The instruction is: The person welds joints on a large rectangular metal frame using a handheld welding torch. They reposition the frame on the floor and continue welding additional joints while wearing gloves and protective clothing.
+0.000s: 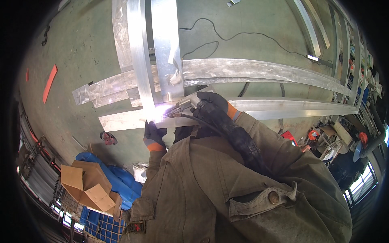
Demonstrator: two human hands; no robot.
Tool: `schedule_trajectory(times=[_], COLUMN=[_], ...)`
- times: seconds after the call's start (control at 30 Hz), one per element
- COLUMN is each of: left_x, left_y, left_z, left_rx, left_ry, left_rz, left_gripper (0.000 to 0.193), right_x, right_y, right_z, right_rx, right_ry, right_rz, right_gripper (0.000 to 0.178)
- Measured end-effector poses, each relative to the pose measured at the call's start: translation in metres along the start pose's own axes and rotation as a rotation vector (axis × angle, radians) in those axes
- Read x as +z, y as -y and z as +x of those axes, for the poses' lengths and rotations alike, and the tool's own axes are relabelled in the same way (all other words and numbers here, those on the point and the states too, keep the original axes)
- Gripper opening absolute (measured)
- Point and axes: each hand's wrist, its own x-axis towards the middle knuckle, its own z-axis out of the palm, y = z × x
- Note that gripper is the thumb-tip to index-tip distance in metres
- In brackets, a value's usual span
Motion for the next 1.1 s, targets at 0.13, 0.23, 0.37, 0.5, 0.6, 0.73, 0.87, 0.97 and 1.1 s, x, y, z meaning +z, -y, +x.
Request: schedule_trajectory(times=[0.13,0.23,0.37,0.5,0.6,0.73,0.87,0.97,1.1], left_x=[0.001,0.001,0.002,0.002,0.0,0.002,0.006,0.007,0.007], left_y=[-0.001,0.0,0.0,-0.006,-0.013,-0.019,-0.022,-0.024,-0.027], left_z=[0.0,0.0,0.0,-0.003,-0.008,-0.012,-0.011,-0.011,-0.012], left_rx=[0.004,0.024,0.003,-0.042,-0.004,-0.015,-0.08,-0.086,-0.083], left_ry=[-0.004,0.001,-0.004,-0.008,0.093,0.105,0.028,0.015,0.014], left_rz=[0.021,0.036,-0.016,-0.018,0.139,0.381,0.454,0.512,0.533], left_gripper=[0.058,0.058,0.056,0.059,0.074,0.099,0.104,0.104,0.103], right_x=[-0.005,-0.01,-0.007,-0.004,-0.011,-0.029,-0.036,-0.033,-0.028], right_y=[-0.002,0.002,0.006,0.004,0.009,0.011,0.002,-0.002,-0.005], right_z=[0.002,0.004,0.003,-0.01,-0.009,0.008,0.021,0.026,0.028], right_rx=[0.039,0.108,0.163,-0.019,-0.01,0.175,0.103,0.127,0.067], right_ry=[-0.004,0.042,0.131,0.036,0.086,0.151,0.19,0.171,0.064], right_rz=[0.085,0.162,0.189,0.032,0.083,0.294,0.163,0.191,0.181], right_gripper=[0.034,0.034,0.032,0.032,0.033,0.038,0.035,0.036,0.035])
